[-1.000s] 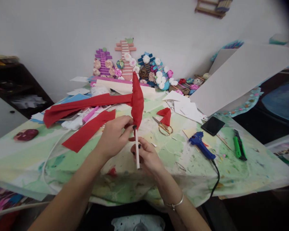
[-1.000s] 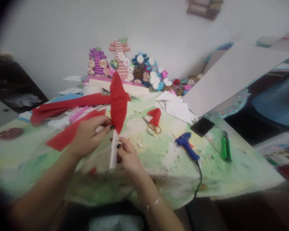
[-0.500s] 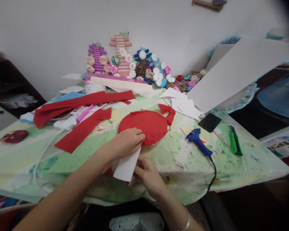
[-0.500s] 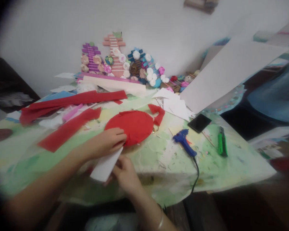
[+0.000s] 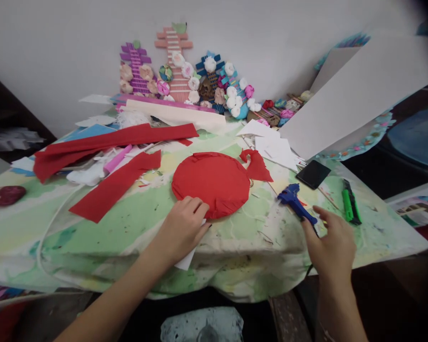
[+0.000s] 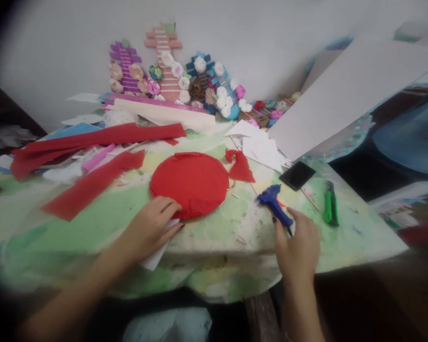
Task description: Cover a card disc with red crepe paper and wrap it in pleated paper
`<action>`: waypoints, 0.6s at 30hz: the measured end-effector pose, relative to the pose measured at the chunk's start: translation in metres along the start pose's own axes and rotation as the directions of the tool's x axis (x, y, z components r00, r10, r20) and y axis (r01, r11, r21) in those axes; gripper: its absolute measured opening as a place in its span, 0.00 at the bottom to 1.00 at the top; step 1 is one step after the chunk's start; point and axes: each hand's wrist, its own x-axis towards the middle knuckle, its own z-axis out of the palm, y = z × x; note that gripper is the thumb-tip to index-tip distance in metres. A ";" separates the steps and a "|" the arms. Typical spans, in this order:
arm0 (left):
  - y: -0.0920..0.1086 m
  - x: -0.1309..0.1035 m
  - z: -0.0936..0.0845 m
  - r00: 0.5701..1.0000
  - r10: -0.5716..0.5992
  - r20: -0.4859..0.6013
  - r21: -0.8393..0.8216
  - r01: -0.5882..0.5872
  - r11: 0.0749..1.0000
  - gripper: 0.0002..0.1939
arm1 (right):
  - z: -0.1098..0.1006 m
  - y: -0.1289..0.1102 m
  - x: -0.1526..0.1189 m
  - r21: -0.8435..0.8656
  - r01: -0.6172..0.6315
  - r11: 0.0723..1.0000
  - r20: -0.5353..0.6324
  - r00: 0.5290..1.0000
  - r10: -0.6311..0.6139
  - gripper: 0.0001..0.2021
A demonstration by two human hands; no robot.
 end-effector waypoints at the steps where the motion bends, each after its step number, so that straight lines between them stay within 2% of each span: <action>1: 0.002 0.003 0.001 1.000 0.001 -0.002 0.031 0.000 1.000 0.05 | 0.007 0.010 0.009 -0.045 0.036 0.998 0.039 0.999 -0.034 0.27; 5: 0.005 0.011 0.007 0.998 0.055 -0.029 0.092 -0.052 0.994 0.02 | 0.036 0.032 0.026 -0.167 0.089 0.982 0.172 0.983 -0.060 0.28; 9: 0.003 0.009 0.017 0.990 0.087 -0.110 0.026 -0.085 0.996 0.06 | 0.049 0.035 0.029 -0.176 0.119 0.977 0.183 0.979 -0.087 0.25; 15: -0.003 0.004 0.023 0.972 -0.024 -0.232 -0.328 -0.055 0.943 0.06 | 0.043 0.032 0.032 -0.168 0.100 0.981 0.286 0.957 -0.049 0.22; 18: -0.004 0.002 0.023 0.965 -0.060 -0.255 -0.384 -0.044 0.922 0.06 | 0.029 0.029 0.026 -0.099 0.091 0.991 0.238 0.969 -0.065 0.22</action>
